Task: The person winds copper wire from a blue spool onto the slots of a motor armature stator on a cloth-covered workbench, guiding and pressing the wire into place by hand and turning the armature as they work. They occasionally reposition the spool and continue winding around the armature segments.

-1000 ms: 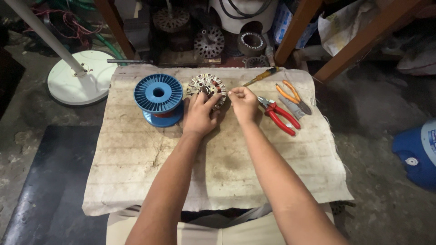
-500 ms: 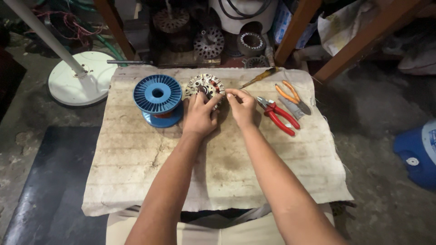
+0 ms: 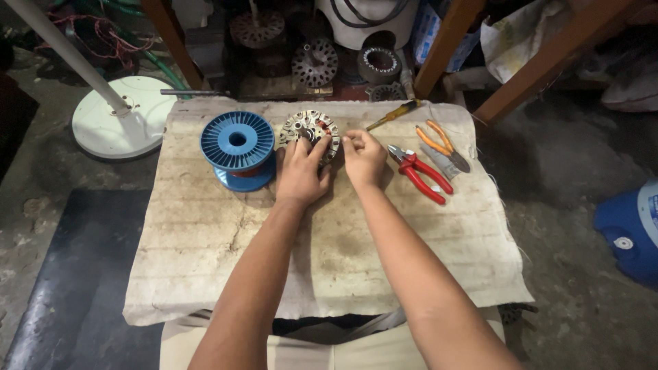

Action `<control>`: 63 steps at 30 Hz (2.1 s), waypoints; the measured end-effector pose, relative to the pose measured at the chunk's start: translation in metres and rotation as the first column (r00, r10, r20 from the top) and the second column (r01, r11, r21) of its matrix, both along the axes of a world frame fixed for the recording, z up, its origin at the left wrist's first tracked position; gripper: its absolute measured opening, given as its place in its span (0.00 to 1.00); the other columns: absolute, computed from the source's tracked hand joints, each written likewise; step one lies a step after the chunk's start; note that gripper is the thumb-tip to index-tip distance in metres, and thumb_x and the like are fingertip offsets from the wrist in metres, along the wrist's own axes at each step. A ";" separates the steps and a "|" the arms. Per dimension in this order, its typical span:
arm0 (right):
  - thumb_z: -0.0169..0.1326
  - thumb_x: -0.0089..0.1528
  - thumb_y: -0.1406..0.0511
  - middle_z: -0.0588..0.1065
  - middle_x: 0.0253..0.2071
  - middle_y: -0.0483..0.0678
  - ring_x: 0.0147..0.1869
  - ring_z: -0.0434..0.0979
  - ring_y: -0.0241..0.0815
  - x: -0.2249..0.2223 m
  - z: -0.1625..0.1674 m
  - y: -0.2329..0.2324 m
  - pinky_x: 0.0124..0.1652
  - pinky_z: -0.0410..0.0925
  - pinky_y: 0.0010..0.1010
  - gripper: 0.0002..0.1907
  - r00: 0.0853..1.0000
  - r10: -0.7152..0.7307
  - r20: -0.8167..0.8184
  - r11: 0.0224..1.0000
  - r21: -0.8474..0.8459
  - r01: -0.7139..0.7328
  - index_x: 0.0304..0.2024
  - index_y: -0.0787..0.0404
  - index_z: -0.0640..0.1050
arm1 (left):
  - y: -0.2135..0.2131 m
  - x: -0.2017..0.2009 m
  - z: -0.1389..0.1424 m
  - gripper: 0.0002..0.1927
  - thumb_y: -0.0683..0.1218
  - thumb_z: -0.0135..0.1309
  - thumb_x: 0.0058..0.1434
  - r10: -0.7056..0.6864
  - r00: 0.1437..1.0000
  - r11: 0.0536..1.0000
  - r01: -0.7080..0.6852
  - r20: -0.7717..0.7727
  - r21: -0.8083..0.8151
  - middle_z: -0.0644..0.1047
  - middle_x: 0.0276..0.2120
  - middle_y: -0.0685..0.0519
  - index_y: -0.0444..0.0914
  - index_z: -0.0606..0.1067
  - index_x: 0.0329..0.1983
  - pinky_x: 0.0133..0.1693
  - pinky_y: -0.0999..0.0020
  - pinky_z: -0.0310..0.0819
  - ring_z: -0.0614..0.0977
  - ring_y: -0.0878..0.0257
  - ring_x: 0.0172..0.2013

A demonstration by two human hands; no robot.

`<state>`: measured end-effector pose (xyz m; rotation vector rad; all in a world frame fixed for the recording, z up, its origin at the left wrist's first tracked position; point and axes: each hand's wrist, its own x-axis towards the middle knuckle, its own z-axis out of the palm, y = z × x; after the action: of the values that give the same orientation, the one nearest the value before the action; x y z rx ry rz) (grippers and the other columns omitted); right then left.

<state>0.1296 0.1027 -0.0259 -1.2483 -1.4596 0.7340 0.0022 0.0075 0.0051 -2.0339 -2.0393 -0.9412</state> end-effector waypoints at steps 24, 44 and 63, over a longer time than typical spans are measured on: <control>0.57 0.56 0.69 0.78 0.33 0.44 0.33 0.77 0.38 0.018 -0.002 -0.010 0.34 0.69 0.28 0.07 0.954 0.182 0.239 0.978 0.059 -0.201 0.32 0.57 0.85 | 0.009 -0.007 -0.021 0.28 0.48 0.66 0.53 -0.034 0.958 0.996 0.008 0.284 0.094 0.69 0.50 0.44 0.41 0.73 0.57 0.53 0.51 0.67 0.69 0.43 0.54; 0.54 0.67 0.70 0.72 0.37 0.46 0.38 0.73 0.35 0.014 0.008 -0.013 0.39 0.68 0.26 0.11 0.876 0.457 0.157 0.838 0.254 -0.483 0.50 0.61 0.83 | 0.010 -0.009 -0.022 0.20 0.43 0.66 0.46 -0.107 0.949 0.990 0.074 0.297 0.120 0.73 0.44 0.48 0.40 0.74 0.43 0.51 0.54 0.69 0.73 0.46 0.51; 0.66 0.59 0.65 0.78 0.27 0.38 0.29 0.73 0.26 0.009 -0.023 0.016 0.33 0.68 0.20 0.07 0.984 0.087 -0.154 0.996 0.027 -0.084 0.33 0.62 0.81 | -0.004 -0.001 0.005 0.27 0.46 0.63 0.50 -0.052 0.986 0.998 0.047 0.160 0.036 0.72 0.42 0.50 0.54 0.79 0.56 0.53 0.55 0.63 0.71 0.49 0.49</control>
<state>0.1387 0.1185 -0.0488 -1.0936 -1.3963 0.8525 0.0015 0.0030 0.0099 -2.0635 -2.0435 -1.1754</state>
